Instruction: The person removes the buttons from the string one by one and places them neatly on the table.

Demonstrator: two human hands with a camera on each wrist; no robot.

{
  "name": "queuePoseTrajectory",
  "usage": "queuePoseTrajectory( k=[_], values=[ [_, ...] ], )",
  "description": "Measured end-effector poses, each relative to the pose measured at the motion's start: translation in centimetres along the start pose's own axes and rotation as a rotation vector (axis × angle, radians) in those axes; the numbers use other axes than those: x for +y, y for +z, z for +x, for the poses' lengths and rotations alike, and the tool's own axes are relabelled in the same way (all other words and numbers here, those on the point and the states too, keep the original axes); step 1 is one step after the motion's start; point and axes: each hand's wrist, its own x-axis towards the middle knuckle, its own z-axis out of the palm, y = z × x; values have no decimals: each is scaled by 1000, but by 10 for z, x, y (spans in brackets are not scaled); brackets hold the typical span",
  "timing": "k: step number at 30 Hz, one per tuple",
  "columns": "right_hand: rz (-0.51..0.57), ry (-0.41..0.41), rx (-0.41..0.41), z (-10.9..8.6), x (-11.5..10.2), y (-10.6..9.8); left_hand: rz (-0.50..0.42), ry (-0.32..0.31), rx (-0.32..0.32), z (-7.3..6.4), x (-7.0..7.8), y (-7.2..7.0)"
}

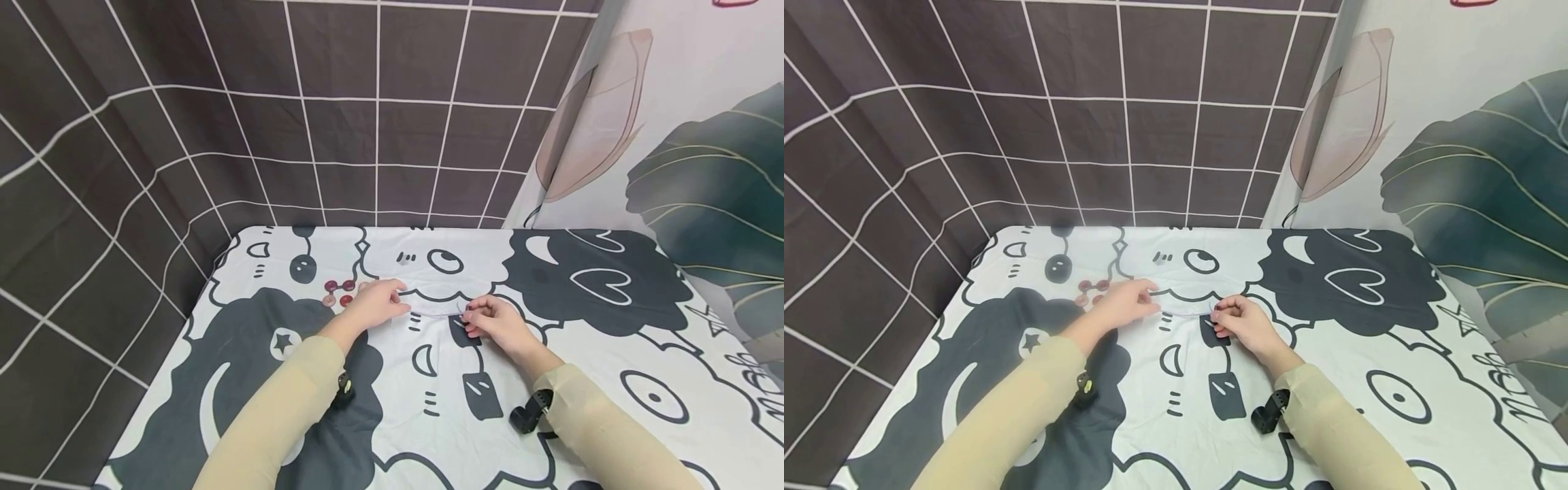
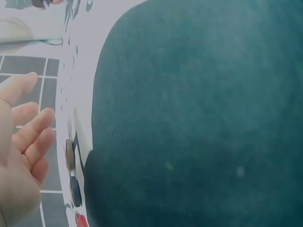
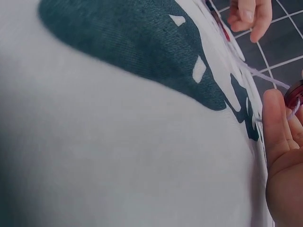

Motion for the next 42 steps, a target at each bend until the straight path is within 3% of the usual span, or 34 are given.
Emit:
queuePoseTrajectory(
  k=[10,23,42],
  values=[
    [10,-9,-5,2,3,1,-47,6,-31,2,6,4],
    [-2,-5,4,1,2,3,-89,70,-36,4,15,11],
    [11,-11,-8,0,4,2,-162,55,-53,6,29,18]
  ],
)
